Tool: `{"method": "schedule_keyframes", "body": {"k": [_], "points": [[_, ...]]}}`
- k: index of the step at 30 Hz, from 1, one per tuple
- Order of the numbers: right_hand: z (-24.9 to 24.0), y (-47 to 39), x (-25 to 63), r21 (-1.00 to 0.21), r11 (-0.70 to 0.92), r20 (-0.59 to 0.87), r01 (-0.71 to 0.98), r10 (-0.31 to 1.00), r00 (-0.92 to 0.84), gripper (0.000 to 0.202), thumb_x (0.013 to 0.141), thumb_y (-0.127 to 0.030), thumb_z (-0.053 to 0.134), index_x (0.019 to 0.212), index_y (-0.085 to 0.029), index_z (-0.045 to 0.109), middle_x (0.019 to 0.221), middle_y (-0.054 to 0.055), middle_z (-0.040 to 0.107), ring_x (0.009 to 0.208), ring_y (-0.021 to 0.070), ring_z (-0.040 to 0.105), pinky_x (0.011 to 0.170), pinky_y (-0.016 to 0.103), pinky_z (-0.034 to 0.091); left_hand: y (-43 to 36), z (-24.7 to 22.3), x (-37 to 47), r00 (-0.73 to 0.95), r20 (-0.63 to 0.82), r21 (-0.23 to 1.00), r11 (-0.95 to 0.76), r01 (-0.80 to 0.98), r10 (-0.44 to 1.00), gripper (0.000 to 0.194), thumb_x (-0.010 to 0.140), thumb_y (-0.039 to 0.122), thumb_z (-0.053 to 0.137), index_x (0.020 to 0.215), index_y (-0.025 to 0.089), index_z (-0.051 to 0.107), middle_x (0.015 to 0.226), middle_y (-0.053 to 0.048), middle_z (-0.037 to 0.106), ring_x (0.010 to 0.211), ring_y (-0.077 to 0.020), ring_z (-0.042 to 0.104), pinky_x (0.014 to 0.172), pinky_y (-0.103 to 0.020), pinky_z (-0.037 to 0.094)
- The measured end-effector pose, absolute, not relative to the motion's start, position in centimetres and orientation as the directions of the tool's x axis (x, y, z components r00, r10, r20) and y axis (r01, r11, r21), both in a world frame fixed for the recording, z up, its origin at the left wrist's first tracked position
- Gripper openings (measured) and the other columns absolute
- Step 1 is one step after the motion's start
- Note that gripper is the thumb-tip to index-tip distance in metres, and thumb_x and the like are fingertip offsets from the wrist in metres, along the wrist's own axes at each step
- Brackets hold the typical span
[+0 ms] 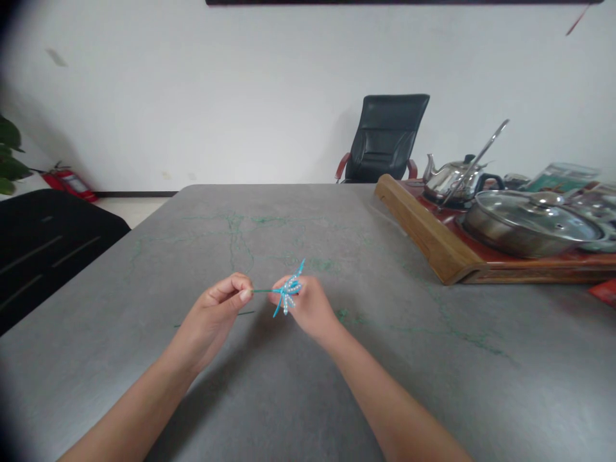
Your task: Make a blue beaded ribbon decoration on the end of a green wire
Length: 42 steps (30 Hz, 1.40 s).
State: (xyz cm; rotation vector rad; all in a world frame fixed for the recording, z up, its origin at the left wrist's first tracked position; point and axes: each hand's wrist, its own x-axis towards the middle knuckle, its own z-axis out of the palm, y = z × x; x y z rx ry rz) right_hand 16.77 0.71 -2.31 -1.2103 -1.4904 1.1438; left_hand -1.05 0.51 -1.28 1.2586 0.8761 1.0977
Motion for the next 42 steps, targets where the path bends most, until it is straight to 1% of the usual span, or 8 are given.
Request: {"method": "schedule_keyframes", "body": {"k": [5,10,14,18,23,29,36,42], "points": [[-3.1,-0.5,14.9,-0.974,0.063,0.034,0.216,0.990,-0.134,0.019,0.076,-0.031,0.062,0.063,-0.017,0.059,0.052,-0.006,0.039,0.051,0.0087,0.034,0.050,0.023,0.025,0.9,-1.8,-1.1,0.140,0.069,0.993,-0.054,-0.110,0.988,0.013,0.081,0.028,0.066,0.075,0.018,0.062,0.075,0.001,0.052,0.076,-0.0141,0.046,0.074,-0.025,0.036],[-2.5,-2.1,13.6,-0.961,0.114,0.074,0.253,0.984,-0.163,0.018,0.082,-0.026,0.058,0.066,-0.017,0.061,0.049,-0.008,0.031,0.047,0.0078,0.028,0.047,0.023,0.020,1.0,-2.0,-1.3,0.045,0.193,0.978,-0.195,0.073,0.980,0.012,0.083,0.028,0.063,0.075,0.019,0.063,0.077,0.000,0.055,0.078,-0.0156,0.051,0.074,-0.026,0.039],[-1.3,-3.2,13.3,-0.894,0.266,0.209,0.360,0.959,-0.190,0.018,0.085,-0.019,0.056,0.070,-0.018,0.065,0.053,-0.007,0.045,0.051,0.0083,0.041,0.052,0.022,0.029,1.0,-1.9,-1.6,0.059,0.333,0.912,-0.337,0.232,0.941,0.010,0.086,0.025,0.061,0.078,0.020,0.065,0.080,0.000,0.057,0.081,-0.0161,0.053,0.076,-0.028,0.040],[-0.2,-3.8,13.6,-0.794,0.414,0.350,0.445,0.910,-0.222,0.018,0.088,-0.016,0.055,0.074,-0.018,0.067,0.063,-0.003,0.061,0.060,0.0099,0.054,0.061,0.022,0.037,0.8,-1.4,-1.6,0.065,0.421,0.836,-0.415,0.358,0.905,0.012,0.087,0.024,0.060,0.078,0.019,0.065,0.080,-0.001,0.057,0.080,-0.0167,0.054,0.075,-0.029,0.041],[0.9,-3.9,14.8,-0.681,0.516,0.485,0.520,0.849,-0.208,0.019,0.090,-0.016,0.052,0.079,-0.019,0.068,0.067,-0.002,0.066,0.062,0.0110,0.059,0.063,0.023,0.040,0.6,-0.9,-1.6,0.121,0.503,0.725,-0.495,0.480,0.856,0.010,0.088,0.024,0.059,0.081,0.020,0.065,0.082,-0.002,0.056,0.082,-0.0186,0.054,0.075,-0.032,0.042],[2.0,-3.2,16.6,-0.632,0.505,0.560,0.588,0.822,-0.104,0.018,0.090,-0.017,0.053,0.081,-0.020,0.068,0.071,-0.001,0.069,0.065,0.0125,0.063,0.064,0.024,0.043,0.5,-0.9,-1.5,0.266,0.560,0.592,-0.604,0.534,0.785,0.010,0.090,0.018,0.056,0.085,0.021,0.065,0.083,-0.002,0.055,0.083,-0.0188,0.051,0.074,-0.032,0.041],[2.0,-2.3,17.7,-0.625,0.458,0.564,0.632,0.825,-0.040,0.017,0.089,-0.020,0.056,0.079,-0.022,0.070,0.069,-0.002,0.070,0.060,0.0118,0.060,0.060,0.023,0.041,0.3,-0.5,-1.5,0.427,0.534,0.537,-0.683,0.494,0.729,0.015,0.093,0.020,0.052,0.084,0.022,0.064,0.082,-0.002,0.053,0.083,-0.0186,0.049,0.073,-0.032,0.039],[2.1,-1.7,18.6,-0.647,0.409,0.481,0.644,0.874,-0.072,0.016,0.087,-0.023,0.059,0.077,-0.020,0.071,0.060,-0.003,0.063,0.053,0.0096,0.051,0.056,0.023,0.035,0.4,-0.3,-1.7,0.537,0.481,0.565,-0.714,0.413,0.692,0.016,0.093,0.020,0.052,0.085,0.022,0.065,0.082,-0.003,0.052,0.085,-0.0184,0.048,0.075,-0.031,0.039]]}}
